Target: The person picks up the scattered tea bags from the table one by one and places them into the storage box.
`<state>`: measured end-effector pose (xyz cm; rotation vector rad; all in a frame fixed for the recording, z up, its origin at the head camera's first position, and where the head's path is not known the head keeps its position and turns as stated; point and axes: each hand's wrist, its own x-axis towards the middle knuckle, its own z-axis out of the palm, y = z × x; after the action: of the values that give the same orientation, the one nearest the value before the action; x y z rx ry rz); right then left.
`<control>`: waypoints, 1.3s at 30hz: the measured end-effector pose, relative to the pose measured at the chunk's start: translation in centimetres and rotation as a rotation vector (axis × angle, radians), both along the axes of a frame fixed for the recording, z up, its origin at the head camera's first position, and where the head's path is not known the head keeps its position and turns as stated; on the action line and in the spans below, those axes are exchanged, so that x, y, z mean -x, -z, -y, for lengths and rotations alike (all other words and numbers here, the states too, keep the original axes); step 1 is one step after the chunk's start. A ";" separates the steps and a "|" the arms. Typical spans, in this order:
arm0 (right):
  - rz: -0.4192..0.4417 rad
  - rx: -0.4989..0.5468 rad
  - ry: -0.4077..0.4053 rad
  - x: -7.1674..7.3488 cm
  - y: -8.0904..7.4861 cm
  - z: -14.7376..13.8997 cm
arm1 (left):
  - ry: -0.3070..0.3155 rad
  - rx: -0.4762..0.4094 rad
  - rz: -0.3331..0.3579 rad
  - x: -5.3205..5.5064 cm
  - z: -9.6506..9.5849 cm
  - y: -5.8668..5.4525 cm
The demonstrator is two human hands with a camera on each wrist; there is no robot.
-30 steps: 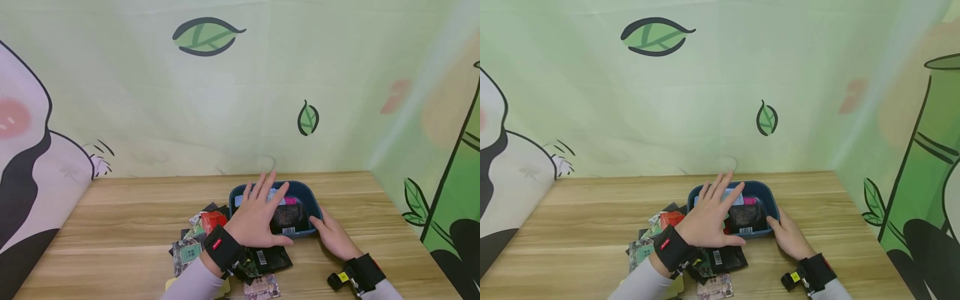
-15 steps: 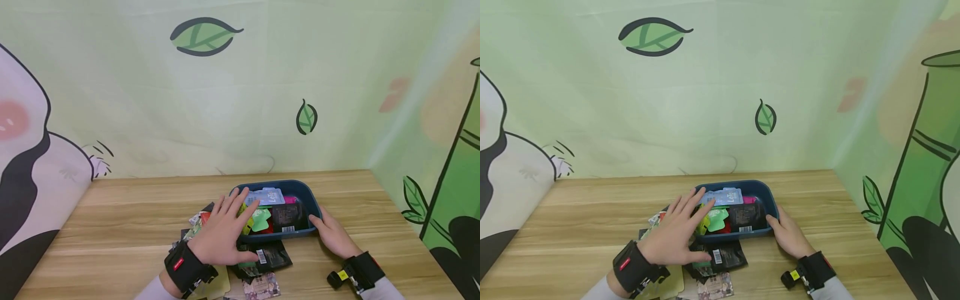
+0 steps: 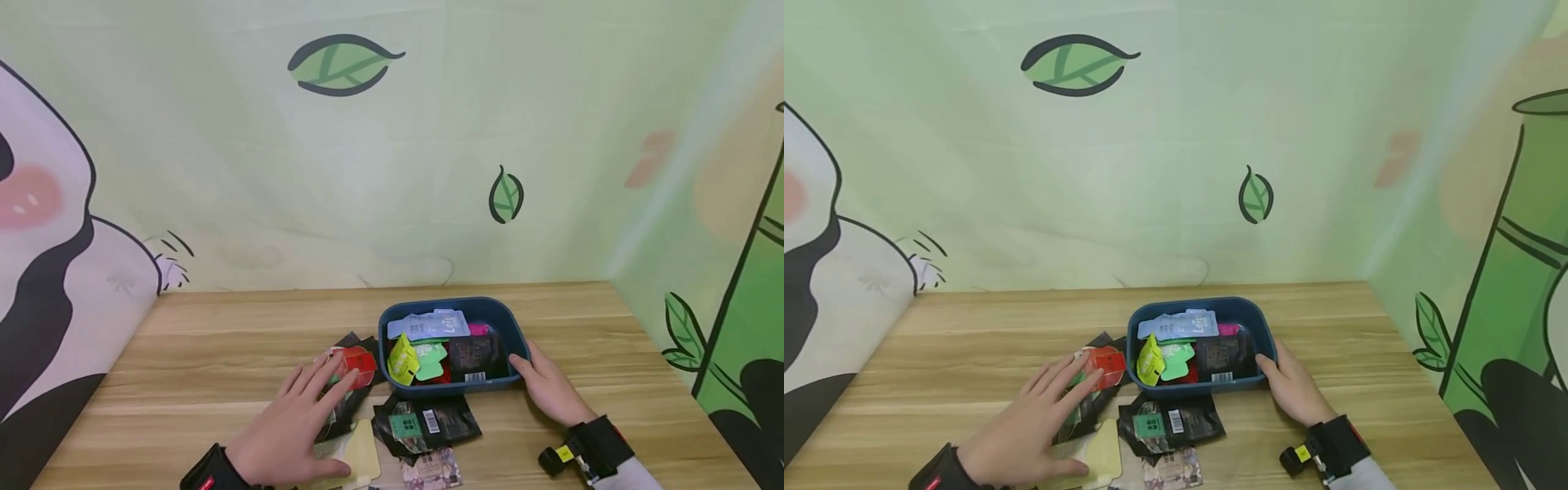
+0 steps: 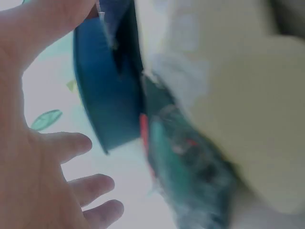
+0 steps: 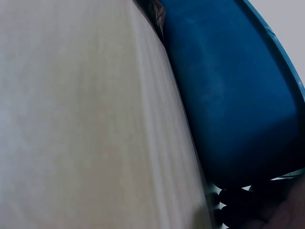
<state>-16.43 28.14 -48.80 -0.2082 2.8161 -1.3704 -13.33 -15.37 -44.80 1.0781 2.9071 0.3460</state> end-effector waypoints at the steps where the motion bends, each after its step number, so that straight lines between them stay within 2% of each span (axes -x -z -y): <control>1: -0.002 -0.003 -0.001 0.0 0.0 0.0 | -0.015 0.007 0.015 -0.1 0.4 0.3; 7: -0.003 -0.007 0.000 0.0 -0.1 0.0 | -0.088 -0.025 0.091 0.0 2.1 2.1; 12: 0.000 -0.003 0.003 0.0 0.1 0.1 | -0.110 -0.023 0.112 0.4 2.5 2.3; 19: 0.005 -0.008 0.007 -0.1 -0.1 0.2 | -0.097 -0.040 0.082 0.4 2.4 2.1; 26: -0.005 0.000 0.002 -0.1 -0.1 0.1 | -0.071 -0.082 -0.021 0.7 2.4 2.3; 32: -0.006 -0.008 0.008 -0.1 -0.1 0.1 | -0.064 -0.148 -0.081 1.2 1.9 1.4; 36: 0.001 -0.010 0.012 -0.1 -0.2 0.1 | -0.062 -0.171 -0.112 1.7 1.0 0.2; 39: 0.003 -0.006 0.009 -0.1 -0.1 0.1 | -0.036 -0.187 -0.152 2.0 -0.3 -0.8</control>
<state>-16.33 28.03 -48.69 -0.1932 2.8215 -1.3629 -15.38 -15.06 -44.03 1.1230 3.0817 0.5717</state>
